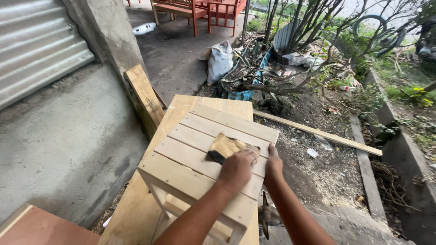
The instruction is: The person sands the top surface of a small wooden stool using a sanding block. They hold the stool steady with one hand while moving the sanding block back and forth across the slats with the other hand.
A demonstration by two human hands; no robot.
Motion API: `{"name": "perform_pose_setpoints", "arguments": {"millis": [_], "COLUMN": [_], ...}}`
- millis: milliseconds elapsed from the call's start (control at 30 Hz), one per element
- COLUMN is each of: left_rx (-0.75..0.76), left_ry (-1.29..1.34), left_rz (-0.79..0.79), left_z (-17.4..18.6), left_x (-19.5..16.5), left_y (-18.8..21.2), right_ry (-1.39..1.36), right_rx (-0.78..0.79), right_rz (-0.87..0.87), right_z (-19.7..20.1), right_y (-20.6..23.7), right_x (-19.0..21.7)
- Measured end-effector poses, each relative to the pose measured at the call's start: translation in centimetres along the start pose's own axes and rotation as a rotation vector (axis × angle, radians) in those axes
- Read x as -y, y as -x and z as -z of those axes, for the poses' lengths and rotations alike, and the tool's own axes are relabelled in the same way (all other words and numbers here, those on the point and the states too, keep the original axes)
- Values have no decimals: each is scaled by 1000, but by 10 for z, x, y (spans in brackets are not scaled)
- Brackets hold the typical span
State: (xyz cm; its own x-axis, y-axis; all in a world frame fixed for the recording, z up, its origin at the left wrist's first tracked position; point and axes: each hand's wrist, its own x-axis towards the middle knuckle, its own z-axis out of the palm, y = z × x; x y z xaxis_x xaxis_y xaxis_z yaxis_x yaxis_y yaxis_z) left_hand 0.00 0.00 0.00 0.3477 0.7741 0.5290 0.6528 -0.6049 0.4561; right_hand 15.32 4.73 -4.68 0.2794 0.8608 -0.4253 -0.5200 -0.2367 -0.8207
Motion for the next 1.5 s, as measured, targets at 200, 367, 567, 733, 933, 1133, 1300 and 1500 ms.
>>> {"name": "perform_pose_setpoints", "arguments": {"millis": [200, 367, 567, 733, 933, 1133, 1300, 1500], "left_rx": [-50, -104, -79, 2, 10, 295, 149, 261], "left_ry": [79, -125, 138, 40, 115, 46, -115, -286], "left_rz": [37, 133, -171, 120, 212, -48, 67, 184], "left_z": [53, 78, 11, 72, 90, 48, 93, 32], "left_x": [42, 72, -7, 45, 14, -37, 62, 33], "left_y": [7, 3, 34, 30, 51, 61, 7, -13], "right_ry": [-172, -142, -81, 600, 724, 609, 459, 441], "right_rx": [-44, -114, -35, -81, -25, 95, 196, 156], "right_rz": [-1, 20, 226, 609, 655, 595, 492, 462], "right_z": [4, 7, 17, 33, 25, 26, 23, 21], "right_y": [37, 55, 42, 31, 30, 45, 51, 48], "right_x": [-26, -30, -28, -15, -12, -2, 0, -6]}}
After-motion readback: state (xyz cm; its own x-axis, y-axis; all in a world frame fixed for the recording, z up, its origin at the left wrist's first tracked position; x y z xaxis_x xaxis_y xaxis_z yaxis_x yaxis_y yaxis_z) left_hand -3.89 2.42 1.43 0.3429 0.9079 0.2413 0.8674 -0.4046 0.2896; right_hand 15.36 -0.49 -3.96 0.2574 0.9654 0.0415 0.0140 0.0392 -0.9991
